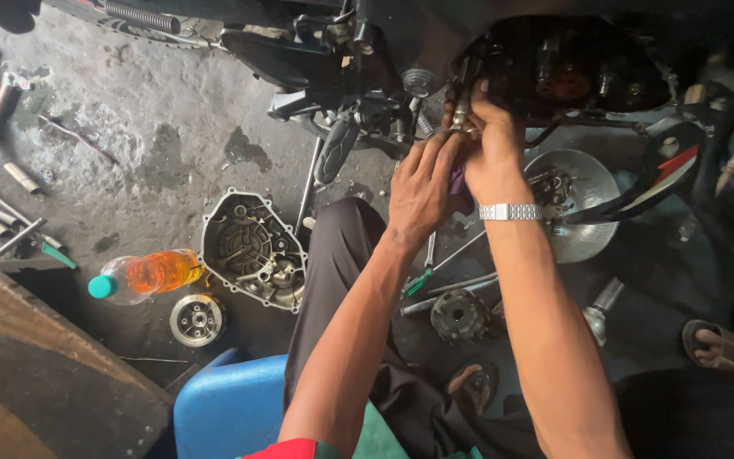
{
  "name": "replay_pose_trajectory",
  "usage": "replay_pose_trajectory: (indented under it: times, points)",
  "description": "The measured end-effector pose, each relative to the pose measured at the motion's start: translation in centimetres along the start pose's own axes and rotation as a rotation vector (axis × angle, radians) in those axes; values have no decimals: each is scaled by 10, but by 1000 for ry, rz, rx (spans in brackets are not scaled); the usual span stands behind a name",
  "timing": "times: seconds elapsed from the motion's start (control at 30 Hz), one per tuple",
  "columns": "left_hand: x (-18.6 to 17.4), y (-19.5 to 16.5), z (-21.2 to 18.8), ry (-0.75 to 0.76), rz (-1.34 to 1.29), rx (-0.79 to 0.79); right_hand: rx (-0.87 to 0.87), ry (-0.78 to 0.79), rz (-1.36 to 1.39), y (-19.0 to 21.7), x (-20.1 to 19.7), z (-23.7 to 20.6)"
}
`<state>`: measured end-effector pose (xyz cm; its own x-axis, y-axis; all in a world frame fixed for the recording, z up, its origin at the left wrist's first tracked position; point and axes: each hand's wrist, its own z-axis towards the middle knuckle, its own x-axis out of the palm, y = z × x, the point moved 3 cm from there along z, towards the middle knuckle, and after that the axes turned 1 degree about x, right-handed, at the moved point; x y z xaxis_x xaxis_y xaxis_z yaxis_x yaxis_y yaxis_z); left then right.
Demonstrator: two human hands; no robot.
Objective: The person removes a motorcycle part, cleans it with a purple cloth, and then reinstalls it using a screwdriver and wrench. The person also wipes the surrounding area and handles various tools and parts during the process.
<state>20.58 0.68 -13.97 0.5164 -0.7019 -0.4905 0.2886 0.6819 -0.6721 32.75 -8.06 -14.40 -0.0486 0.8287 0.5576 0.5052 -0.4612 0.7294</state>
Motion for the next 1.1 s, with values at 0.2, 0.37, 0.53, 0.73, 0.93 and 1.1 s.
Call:
replay_pose_trajectory:
  times: [0.2,0.37,0.53,0.73,0.93,1.1]
  points:
    - [3,-3,0,-41,18,-54,-7,-43,-28,4,5,-12]
    - [-1,-20,13,-69,67,-167,68,-83,-116,5,8,-33]
    - [-8,-36,35,-60,163,-240,-95,-161,-318,11,5,-41]
    - [-17,-38,35,-79,168,-226,29,-54,-100,7,-1,-32]
    - [-13,-34,32,-139,193,-140,104,58,-154,9,-14,-19]
    - [-10,-30,30,-154,180,-187,152,57,-206,11,-7,-17]
